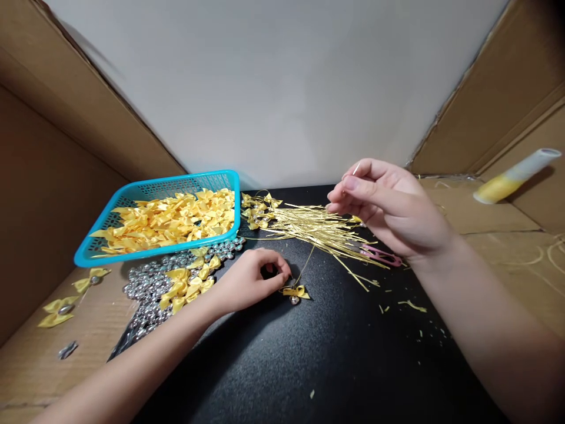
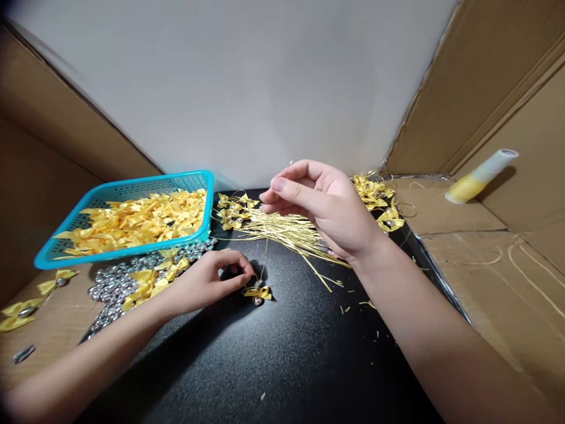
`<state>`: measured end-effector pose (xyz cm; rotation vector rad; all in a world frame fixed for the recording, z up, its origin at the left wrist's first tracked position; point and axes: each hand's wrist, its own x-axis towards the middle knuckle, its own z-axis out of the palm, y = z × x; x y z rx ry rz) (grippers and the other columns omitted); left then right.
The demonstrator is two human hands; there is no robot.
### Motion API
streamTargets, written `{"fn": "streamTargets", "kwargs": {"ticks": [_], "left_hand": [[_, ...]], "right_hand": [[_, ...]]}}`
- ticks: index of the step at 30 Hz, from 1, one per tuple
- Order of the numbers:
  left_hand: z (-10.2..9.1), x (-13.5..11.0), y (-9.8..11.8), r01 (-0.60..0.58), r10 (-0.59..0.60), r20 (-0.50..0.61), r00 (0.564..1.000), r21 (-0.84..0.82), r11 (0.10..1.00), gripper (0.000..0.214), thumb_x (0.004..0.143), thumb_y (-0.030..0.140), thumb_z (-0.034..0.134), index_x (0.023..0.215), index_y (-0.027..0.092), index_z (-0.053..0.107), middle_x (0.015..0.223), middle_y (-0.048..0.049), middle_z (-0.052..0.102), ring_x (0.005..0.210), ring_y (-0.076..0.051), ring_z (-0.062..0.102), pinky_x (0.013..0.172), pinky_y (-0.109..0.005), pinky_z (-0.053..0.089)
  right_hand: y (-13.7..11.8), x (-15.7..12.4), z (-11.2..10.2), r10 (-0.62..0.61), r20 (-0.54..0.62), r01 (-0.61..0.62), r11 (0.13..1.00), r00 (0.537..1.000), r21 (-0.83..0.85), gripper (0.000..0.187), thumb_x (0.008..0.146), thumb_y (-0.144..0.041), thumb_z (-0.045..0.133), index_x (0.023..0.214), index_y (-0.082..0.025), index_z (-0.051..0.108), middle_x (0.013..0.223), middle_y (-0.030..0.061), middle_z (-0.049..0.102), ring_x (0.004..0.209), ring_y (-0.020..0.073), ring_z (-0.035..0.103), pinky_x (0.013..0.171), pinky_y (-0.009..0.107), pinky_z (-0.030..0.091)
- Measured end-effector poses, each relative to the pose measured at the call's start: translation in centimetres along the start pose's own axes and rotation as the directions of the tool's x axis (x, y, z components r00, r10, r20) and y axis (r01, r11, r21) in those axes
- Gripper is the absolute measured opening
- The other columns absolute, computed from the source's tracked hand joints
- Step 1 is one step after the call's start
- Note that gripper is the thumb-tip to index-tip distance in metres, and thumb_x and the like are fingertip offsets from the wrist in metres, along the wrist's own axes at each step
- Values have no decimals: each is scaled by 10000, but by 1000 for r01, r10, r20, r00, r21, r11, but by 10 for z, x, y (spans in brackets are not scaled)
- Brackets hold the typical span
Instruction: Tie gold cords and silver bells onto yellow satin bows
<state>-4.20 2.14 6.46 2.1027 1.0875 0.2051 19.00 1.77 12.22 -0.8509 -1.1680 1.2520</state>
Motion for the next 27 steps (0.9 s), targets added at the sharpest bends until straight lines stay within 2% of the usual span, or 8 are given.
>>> {"fn": "streamTargets", "kwargs": {"ticks": [7, 11, 15, 23, 27], "left_hand": [[5, 1, -4, -26, 26, 36, 999, 0, 1000, 156, 813, 214, 555, 859, 184, 701, 895, -39, 737, 828, -181, 647, 781, -315, 473], [5, 2, -4, -32, 33, 38, 999, -11, 999, 162, 822, 215, 543, 848, 188, 700, 897, -38, 742, 826, -180, 649, 780, -317, 476], [4, 4, -1, -38, 38, 27, 999, -1, 999, 149, 812, 226, 560, 841, 193, 703, 880, -33, 743, 819, -181, 649, 768, -313, 474], [9, 14, 7, 23, -36, 109, 993, 118, 993, 144, 765, 276, 623, 740, 184, 730, 799, -40, 726, 745, -190, 637, 710, -303, 459], [11, 16, 7, 2, -22, 113, 993, 174, 985, 172, 780, 269, 592, 729, 192, 737, 776, -43, 710, 713, -185, 623, 673, -301, 449]], "right_hand": [[-10, -1, 1, -39, -9, 39, 999, 999, 29, 167, 760, -273, 745, 717, -227, 590, 712, -45, 692, 693, 121, 699, 733, 250, 595], [-13, -1, 0, -46, -52, 46, 999, 998, -19, 215, 737, -336, 771, 722, -237, 580, 736, -36, 694, 746, 147, 706, 726, 270, 601], [-16, -3, 1, -59, -42, 57, 997, 997, -49, 238, 733, -365, 777, 722, -239, 576, 756, -24, 692, 780, 165, 709, 706, 278, 599], [-14, -6, 6, -58, 14, 58, 998, 998, -15, 184, 749, -330, 752, 731, -239, 593, 719, -54, 691, 682, 128, 702, 675, 238, 587], [-12, -5, 4, -55, 24, 56, 998, 998, -12, 167, 763, -324, 742, 742, -242, 599, 739, -50, 691, 707, 128, 700, 696, 247, 581]]}}
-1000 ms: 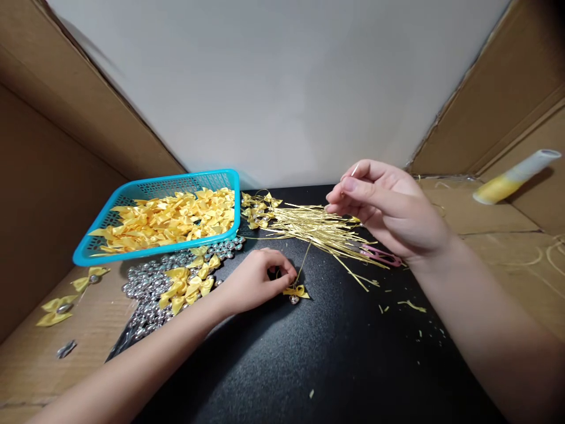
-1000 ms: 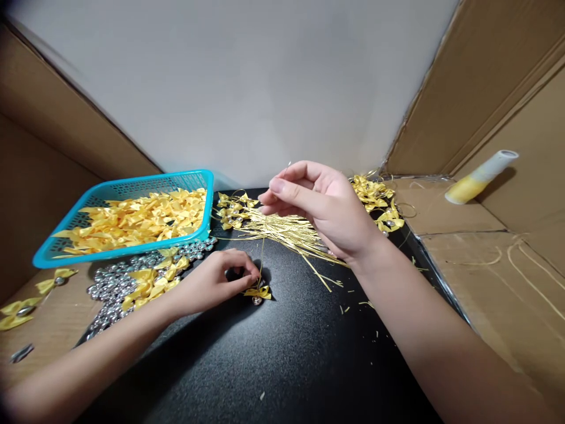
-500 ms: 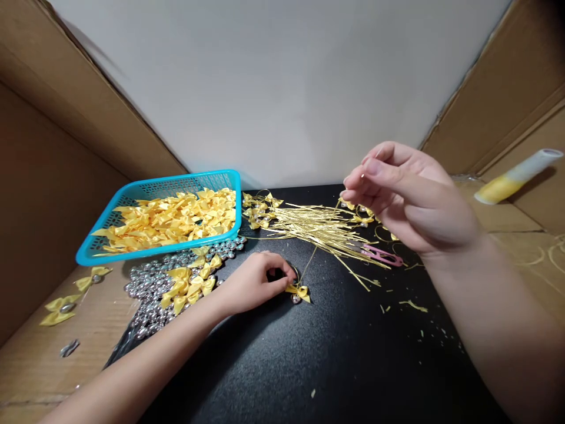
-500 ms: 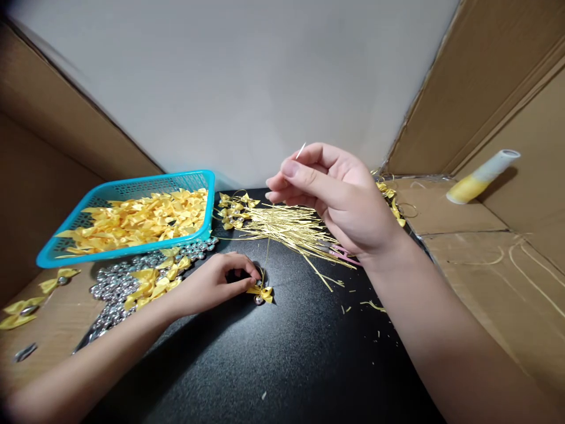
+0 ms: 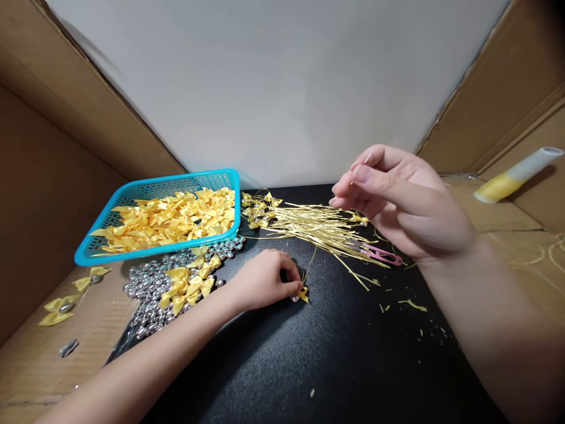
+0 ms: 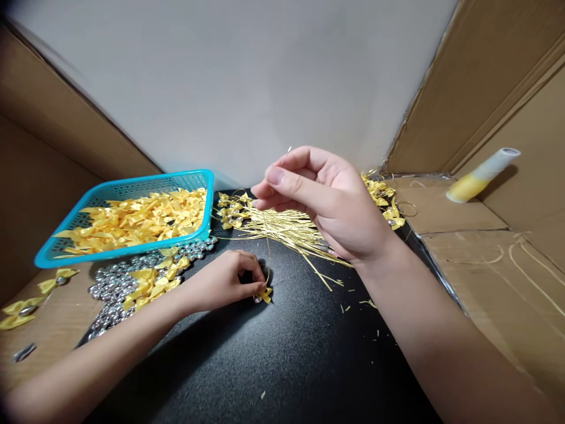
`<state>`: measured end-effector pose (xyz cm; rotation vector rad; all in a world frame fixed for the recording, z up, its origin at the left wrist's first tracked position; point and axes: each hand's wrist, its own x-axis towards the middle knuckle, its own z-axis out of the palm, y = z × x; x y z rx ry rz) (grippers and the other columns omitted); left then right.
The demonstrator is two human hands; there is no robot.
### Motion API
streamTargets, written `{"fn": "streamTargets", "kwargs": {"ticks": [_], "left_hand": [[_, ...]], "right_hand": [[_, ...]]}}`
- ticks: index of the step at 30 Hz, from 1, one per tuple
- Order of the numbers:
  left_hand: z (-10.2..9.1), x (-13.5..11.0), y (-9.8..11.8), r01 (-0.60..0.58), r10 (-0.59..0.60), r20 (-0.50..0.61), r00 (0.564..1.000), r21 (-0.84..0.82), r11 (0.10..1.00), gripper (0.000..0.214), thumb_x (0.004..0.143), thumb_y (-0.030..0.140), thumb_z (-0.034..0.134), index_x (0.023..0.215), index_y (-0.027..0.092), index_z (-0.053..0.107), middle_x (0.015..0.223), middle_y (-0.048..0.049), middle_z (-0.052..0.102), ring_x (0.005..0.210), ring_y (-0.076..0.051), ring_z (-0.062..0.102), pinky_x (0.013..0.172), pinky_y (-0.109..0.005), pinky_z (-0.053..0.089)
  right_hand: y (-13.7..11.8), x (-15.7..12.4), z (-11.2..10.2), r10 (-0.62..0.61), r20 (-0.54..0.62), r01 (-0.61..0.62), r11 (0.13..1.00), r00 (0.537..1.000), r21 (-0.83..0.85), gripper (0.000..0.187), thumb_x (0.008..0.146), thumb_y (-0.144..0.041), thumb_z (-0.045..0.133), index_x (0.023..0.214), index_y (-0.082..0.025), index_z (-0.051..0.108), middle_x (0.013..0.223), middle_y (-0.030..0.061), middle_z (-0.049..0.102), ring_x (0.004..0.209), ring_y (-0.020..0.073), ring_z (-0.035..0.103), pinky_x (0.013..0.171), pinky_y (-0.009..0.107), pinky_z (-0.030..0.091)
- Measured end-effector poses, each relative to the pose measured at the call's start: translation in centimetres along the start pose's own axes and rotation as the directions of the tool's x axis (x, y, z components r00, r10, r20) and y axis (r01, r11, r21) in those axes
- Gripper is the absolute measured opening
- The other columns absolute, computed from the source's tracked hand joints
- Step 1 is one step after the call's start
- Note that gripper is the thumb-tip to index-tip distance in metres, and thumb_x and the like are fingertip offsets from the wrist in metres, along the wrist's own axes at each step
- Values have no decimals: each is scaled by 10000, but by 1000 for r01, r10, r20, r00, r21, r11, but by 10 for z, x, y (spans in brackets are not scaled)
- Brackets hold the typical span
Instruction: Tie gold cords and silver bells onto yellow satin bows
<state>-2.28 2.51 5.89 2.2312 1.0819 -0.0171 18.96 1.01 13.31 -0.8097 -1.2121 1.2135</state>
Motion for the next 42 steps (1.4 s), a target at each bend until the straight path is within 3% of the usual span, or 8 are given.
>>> {"fn": "streamTargets", "kwargs": {"ticks": [10, 16, 23, 27, 30, 36, 39, 42], "left_hand": [[1, -13, -4, -102, 101, -25, 995, -47, 994, 173, 814, 178, 539, 850, 184, 708, 825, -34, 709, 758, -172, 623, 723, -307, 467], [-4, -17, 5, -170, 125, -244, 962, -173, 970, 240, 771, 307, 695, 973, 189, 645, 957, -45, 689, 843, -195, 596, 758, -340, 473], [-24, 0, 35, -433, 229, -399, 888, -554, 711, 271, 926, 343, 528, 1150, 216, 609, 1172, -49, 656, 1103, -213, 582, 958, -361, 445], [-19, 3, 23, -368, 199, -397, 896, -415, 832, 235, 951, 329, 476, 1007, 186, 654, 1065, -60, 691, 1023, -204, 613, 959, -384, 445], [-5, -8, 0, -265, 168, -515, 841, -120, 957, 241, 879, 287, 591, 1102, 196, 595, 1146, -75, 642, 1101, -231, 552, 992, -438, 400], [30, -41, -28, -219, 182, -408, 895, -45, 975, 124, 838, 214, 607, 960, 198, 591, 960, -47, 641, 929, -207, 574, 847, -393, 454], [38, -47, -23, -212, 155, -452, 878, -77, 974, 140, 821, 203, 619, 955, 196, 582, 951, -49, 628, 921, -208, 566, 822, -377, 451], [42, -46, -17, -214, 128, -481, 868, -128, 968, 133, 809, 188, 624, 937, 188, 586, 939, -50, 624, 922, -206, 563, 816, -361, 449]], "right_hand": [[0, 1, -3, -18, -23, 18, 1000, 1000, -6, 166, 758, -315, 746, 744, -236, 600, 734, -50, 683, 714, 132, 698, 700, 252, 577], [4, 4, -1, -30, 8, 30, 999, 1000, 42, 136, 780, -268, 717, 734, -222, 597, 722, -46, 685, 673, 118, 683, 681, 246, 568], [18, 2, 16, 10, 94, 5, 986, 996, -165, 148, 739, -287, 750, 719, -172, 659, 770, 17, 696, 694, 138, 641, 633, 274, 529], [29, 12, 10, -14, 21, 21, 939, 1000, -343, 124, 722, -278, 744, 703, -169, 688, 843, 38, 701, 749, 151, 623, 652, 289, 497], [51, 26, -15, 55, -108, -99, 885, 993, -454, 117, 718, -278, 733, 738, -167, 702, 721, 33, 692, 674, 148, 618, 645, 304, 488], [89, 31, -52, 134, -182, -225, 496, 974, -838, 86, 718, -182, 685, 794, -147, 703, 759, 81, 695, 739, 231, 633, 732, 417, 492], [86, 8, -35, -28, 43, 50, 369, 999, -928, 165, 754, -191, 665, 915, -180, 695, 1035, 103, 662, 1014, 295, 555, 906, 498, 403], [82, -20, -9, 66, 548, 482, 395, 834, -782, 133, 830, -213, 629, 953, -216, 676, 1081, 51, 641, 1050, 239, 524, 948, 433, 369]]}}
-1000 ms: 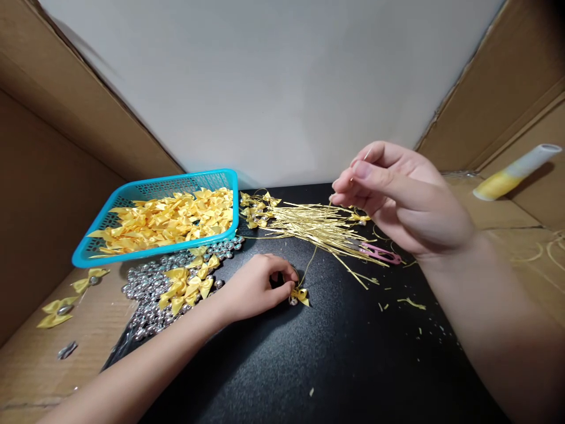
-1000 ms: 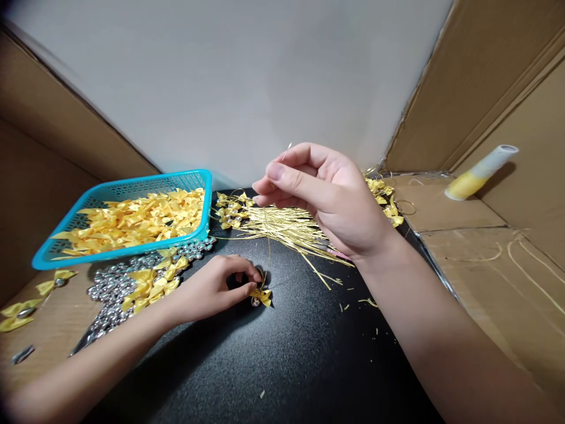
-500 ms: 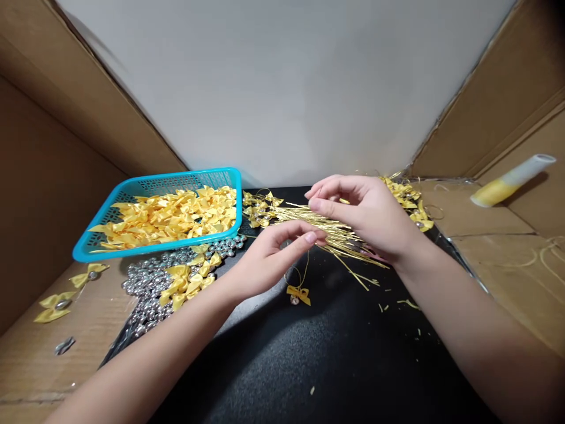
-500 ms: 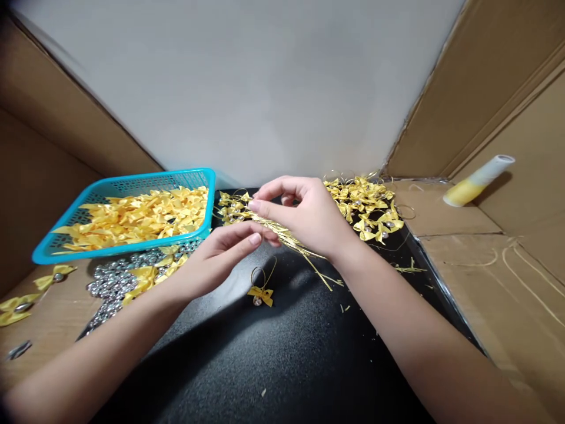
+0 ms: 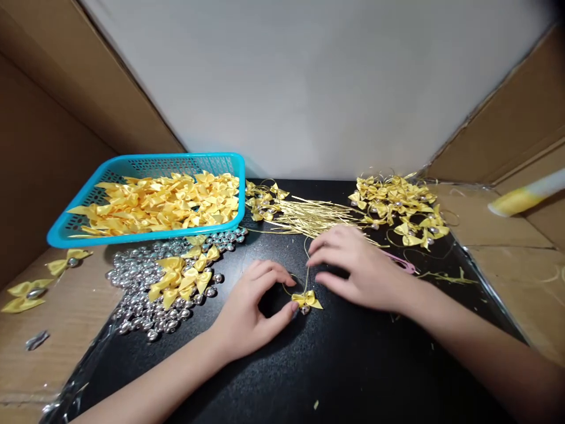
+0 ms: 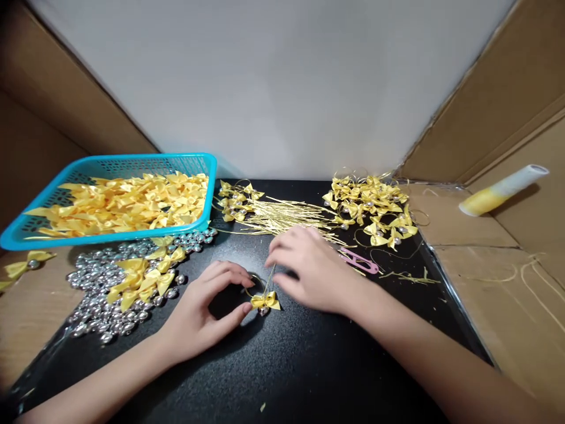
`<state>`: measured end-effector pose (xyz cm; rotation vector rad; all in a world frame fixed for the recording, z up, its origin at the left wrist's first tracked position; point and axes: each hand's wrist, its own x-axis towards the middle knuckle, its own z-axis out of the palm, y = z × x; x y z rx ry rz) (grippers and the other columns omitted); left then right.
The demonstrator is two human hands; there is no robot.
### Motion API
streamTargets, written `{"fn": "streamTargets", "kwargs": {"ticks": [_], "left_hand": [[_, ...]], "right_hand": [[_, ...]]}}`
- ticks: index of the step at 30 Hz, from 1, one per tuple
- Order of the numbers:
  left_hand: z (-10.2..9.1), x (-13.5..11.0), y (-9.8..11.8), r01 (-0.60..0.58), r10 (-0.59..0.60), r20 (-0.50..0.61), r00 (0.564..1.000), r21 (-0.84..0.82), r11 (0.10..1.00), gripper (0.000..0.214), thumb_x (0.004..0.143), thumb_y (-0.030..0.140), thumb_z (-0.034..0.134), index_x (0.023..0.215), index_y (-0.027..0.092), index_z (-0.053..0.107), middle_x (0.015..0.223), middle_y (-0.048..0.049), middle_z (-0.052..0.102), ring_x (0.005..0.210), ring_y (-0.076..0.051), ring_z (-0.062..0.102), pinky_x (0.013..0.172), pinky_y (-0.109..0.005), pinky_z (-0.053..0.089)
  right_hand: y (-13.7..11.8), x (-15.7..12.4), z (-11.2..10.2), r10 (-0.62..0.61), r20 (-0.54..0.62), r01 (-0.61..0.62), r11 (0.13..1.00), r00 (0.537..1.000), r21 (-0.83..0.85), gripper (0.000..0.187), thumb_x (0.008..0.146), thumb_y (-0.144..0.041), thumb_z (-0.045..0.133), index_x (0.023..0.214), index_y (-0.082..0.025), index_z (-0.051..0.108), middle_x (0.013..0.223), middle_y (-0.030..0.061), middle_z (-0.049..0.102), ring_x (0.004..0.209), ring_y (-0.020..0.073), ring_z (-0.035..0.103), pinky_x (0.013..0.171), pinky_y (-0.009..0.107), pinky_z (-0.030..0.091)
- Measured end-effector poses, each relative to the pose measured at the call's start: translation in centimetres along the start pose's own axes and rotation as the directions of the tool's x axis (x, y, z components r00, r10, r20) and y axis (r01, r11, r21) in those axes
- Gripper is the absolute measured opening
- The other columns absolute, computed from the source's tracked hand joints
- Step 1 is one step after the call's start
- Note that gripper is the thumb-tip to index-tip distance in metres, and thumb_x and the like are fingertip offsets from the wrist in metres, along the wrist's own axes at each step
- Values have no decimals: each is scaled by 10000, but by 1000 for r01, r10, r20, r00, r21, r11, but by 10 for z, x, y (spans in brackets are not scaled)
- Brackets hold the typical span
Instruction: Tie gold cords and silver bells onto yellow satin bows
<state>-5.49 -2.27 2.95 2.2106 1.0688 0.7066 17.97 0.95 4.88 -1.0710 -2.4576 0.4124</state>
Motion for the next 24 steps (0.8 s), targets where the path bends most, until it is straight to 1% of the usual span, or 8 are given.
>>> {"fn": "streamTargets", "kwargs": {"ticks": [1, 2, 5, 8, 12, 16, 21, 24], "left_hand": [[1, 1, 1, 9, -10, -5, 1000, -15, 1000, 126, 807, 183, 624, 928, 186, 589, 935, -49, 627, 917, -204, 565, 813, -357, 448], [2, 1, 1, 20, -20, -7, 1000, -30, 999, 118, 806, 179, 625, 919, 185, 593, 932, -48, 632, 910, -202, 567, 810, -354, 448], [5, 1, 0, 48, -49, -5, 999, -73, 996, 80, 814, 177, 619, 892, 184, 606, 912, -41, 656, 884, -195, 577, 801, -350, 444], [7, 2, -1, 65, -64, 13, 998, -115, 991, 58, 836, 163, 587, 865, 188, 630, 877, -26, 686, 849, -185, 587, 788, -345, 437], [7, 5, 0, 103, -97, 42, 994, -148, 984, 117, 854, 153, 558, 823, 200, 660, 820, -2, 706, 780, -169, 587, 757, -334, 422], [7, 8, 0, 143, -134, 71, 988, -138, 980, 118, 841, 158, 570, 802, 206, 671, 774, 6, 697, 758, -173, 571, 730, -328, 412], [6, 7, 0, 158, -145, 109, 983, -118, 980, 113, 839, 165, 569, 803, 212, 666, 772, 6, 687, 758, -178, 562, 720, -329, 406], [5, 9, 1, 164, -150, 129, 980, -111, 980, 111, 832, 170, 574, 783, 215, 663, 758, 3, 682, 749, -181, 564, 713, -330, 403]], "right_hand": [[-8, -3, 4, -51, 55, 50, 998, 997, 25, 132, 843, -206, 621, 966, -210, 667, 1077, 46, 640, 1039, 224, 522, 937, 409, 368], [-14, -5, 9, -73, 88, 69, 997, 994, 40, 130, 853, -198, 611, 973, -204, 659, 1077, 45, 641, 1036, 217, 518, 938, 403, 358], [-18, -6, 19, -47, 108, 38, 996, 993, 78, 129, 850, -155, 604, 974, -181, 633, 1032, 43, 657, 1009, 205, 513, 936, 388, 332], [-13, -5, 24, -38, 115, 23, 992, 993, 124, 106, 840, -96, 595, 903, -177, 619, 879, 13, 668, 921, 180, 519, 892, 361, 325], [-12, -5, 26, -76, 68, 66, 987, 995, 150, 122, 849, -68, 574, 812, -177, 615, 754, -3, 643, 828, 162, 525, 845, 350, 322], [-17, -8, 26, -93, 4, 91, 984, 996, 153, 130, 872, -84, 558, 820, -181, 627, 729, -3, 654, 793, 158, 545, 823, 350, 326], [-23, -10, 22, -87, 3, 85, 986, 996, 142, 140, 877, -90, 555, 846, -200, 635, 746, -6, 671, 773, 148, 560, 814, 347, 342], [-24, -10, 22, -66, -24, 69, 985, 998, 161, 131, 873, -100, 573, 854, -213, 638, 757, -13, 679, 762, 142, 567, 806, 347, 349]]}}
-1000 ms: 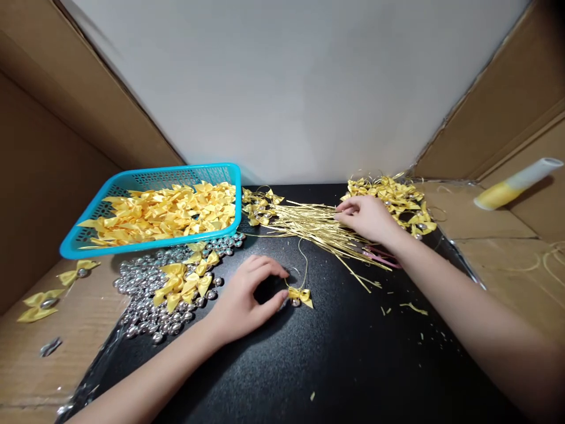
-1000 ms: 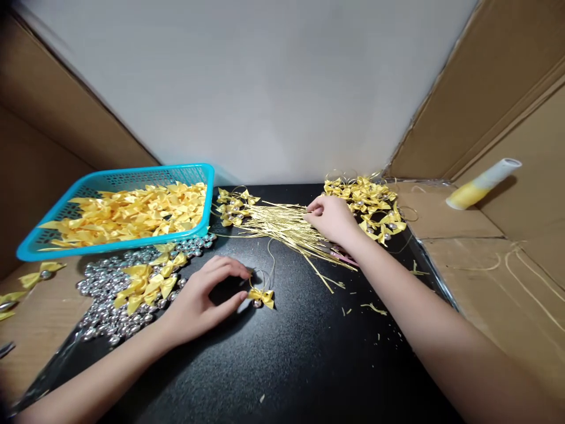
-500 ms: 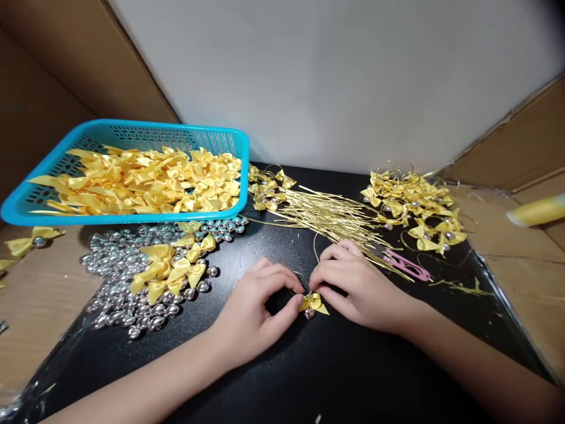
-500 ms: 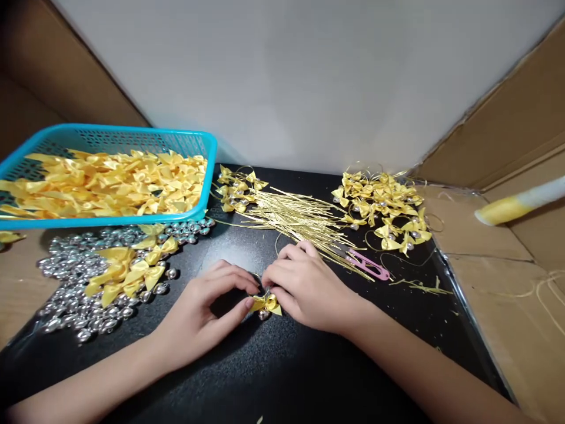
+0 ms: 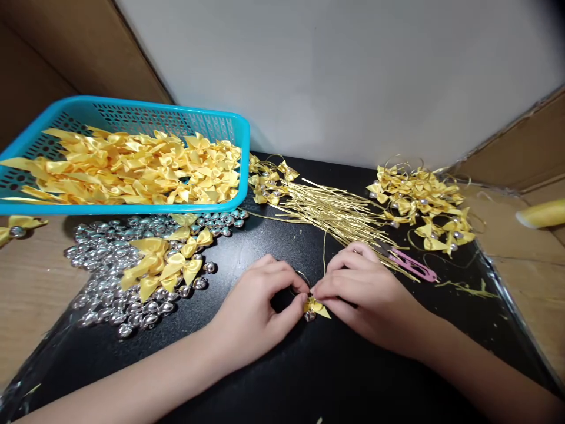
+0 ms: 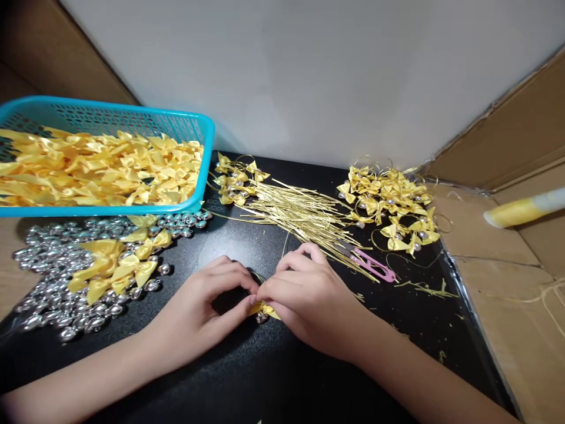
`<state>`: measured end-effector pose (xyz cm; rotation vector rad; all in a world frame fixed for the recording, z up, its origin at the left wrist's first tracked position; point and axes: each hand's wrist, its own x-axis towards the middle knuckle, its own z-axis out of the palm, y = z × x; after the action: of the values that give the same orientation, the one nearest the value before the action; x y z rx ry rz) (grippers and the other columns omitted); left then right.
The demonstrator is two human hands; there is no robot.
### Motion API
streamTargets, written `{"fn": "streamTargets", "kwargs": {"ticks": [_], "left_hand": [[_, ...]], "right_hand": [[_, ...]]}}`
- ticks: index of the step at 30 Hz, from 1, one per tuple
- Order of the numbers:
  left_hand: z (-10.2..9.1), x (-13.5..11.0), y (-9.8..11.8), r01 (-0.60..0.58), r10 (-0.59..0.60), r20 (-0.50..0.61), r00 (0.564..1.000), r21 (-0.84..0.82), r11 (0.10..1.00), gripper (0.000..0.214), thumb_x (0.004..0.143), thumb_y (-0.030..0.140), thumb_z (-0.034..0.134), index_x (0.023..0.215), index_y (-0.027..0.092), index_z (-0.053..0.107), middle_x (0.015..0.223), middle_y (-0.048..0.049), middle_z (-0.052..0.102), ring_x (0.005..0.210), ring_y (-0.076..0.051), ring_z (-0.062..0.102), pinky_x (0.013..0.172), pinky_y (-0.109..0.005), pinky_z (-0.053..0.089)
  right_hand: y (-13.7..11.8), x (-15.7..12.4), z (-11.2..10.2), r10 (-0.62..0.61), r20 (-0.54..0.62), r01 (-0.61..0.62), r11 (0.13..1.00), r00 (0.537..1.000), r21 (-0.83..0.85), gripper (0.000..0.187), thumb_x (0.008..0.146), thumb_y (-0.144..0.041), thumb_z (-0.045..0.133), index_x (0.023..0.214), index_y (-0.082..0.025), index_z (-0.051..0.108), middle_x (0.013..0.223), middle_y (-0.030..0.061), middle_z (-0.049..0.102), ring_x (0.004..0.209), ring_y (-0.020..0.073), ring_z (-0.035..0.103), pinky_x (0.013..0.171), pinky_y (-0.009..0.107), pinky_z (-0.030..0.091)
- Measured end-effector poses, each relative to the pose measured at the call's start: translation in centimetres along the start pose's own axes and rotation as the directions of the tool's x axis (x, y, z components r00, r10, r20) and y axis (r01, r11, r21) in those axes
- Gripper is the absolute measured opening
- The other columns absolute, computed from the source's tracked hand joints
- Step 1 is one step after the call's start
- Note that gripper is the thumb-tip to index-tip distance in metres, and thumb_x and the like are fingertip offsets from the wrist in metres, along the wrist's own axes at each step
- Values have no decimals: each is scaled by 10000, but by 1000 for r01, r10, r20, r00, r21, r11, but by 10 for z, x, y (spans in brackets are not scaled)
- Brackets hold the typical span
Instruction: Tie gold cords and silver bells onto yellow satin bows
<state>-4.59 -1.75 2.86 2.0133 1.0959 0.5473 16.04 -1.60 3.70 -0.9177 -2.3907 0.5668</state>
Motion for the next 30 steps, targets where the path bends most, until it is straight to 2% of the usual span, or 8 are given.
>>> {"fn": "streamTargets", "kwargs": {"ticks": [5, 10, 17, 23, 30], "left_hand": [[0, 6, 3, 12, -13, 9, 1000, 27, 1000, 75, 792, 181, 621, 749, 212, 675, 721, 0, 645, 739, -183, 555, 696, -325, 400], [2, 9, 5, 75, -75, 5, 997, 78, 994, 82, 775, 229, 651, 707, 223, 697, 644, 6, 568, 700, -183, 526, 654, -312, 392], [3, 12, 11, 160, -167, 55, 984, 116, 980, 94, 756, 217, 641, 678, 228, 690, 655, 8, 573, 734, -198, 518, 676, -324, 372], [0, 13, 11, 133, -154, 137, 978, 153, 979, 107, 783, 217, 613, 693, 226, 670, 687, 12, 565, 769, -202, 495, 711, -334, 339], [-1, 5, 11, 93, -124, 184, 975, 168, 981, 106, 806, 237, 611, 706, 224, 645, 729, 14, 578, 786, -201, 478, 715, -334, 299]], "right_hand": [[1, 0, 4, -12, -51, 13, 1000, 999, 19, 127, 866, -92, 589, 815, -196, 642, 730, -19, 667, 739, 131, 567, 794, 340, 348], [3, 0, 6, -21, -88, 25, 999, 996, 45, 159, 858, -72, 586, 767, -189, 646, 693, -20, 649, 713, 126, 554, 782, 334, 346], [6, 2, 5, 31, -54, -26, 995, 998, 91, 154, 855, -91, 590, 764, -195, 658, 663, -24, 640, 692, 128, 541, 782, 337, 324], [6, 0, 3, 65, -23, -61, 991, 998, 118, 132, 845, -89, 598, 778, -189, 652, 696, -20, 648, 711, 131, 538, 784, 325, 315], [6, 1, 5, 114, 12, -114, 978, 993, 175, 119, 829, -96, 606, 772, -194, 643, 689, -15, 627, 697, 139, 519, 745, 307, 328]]}}
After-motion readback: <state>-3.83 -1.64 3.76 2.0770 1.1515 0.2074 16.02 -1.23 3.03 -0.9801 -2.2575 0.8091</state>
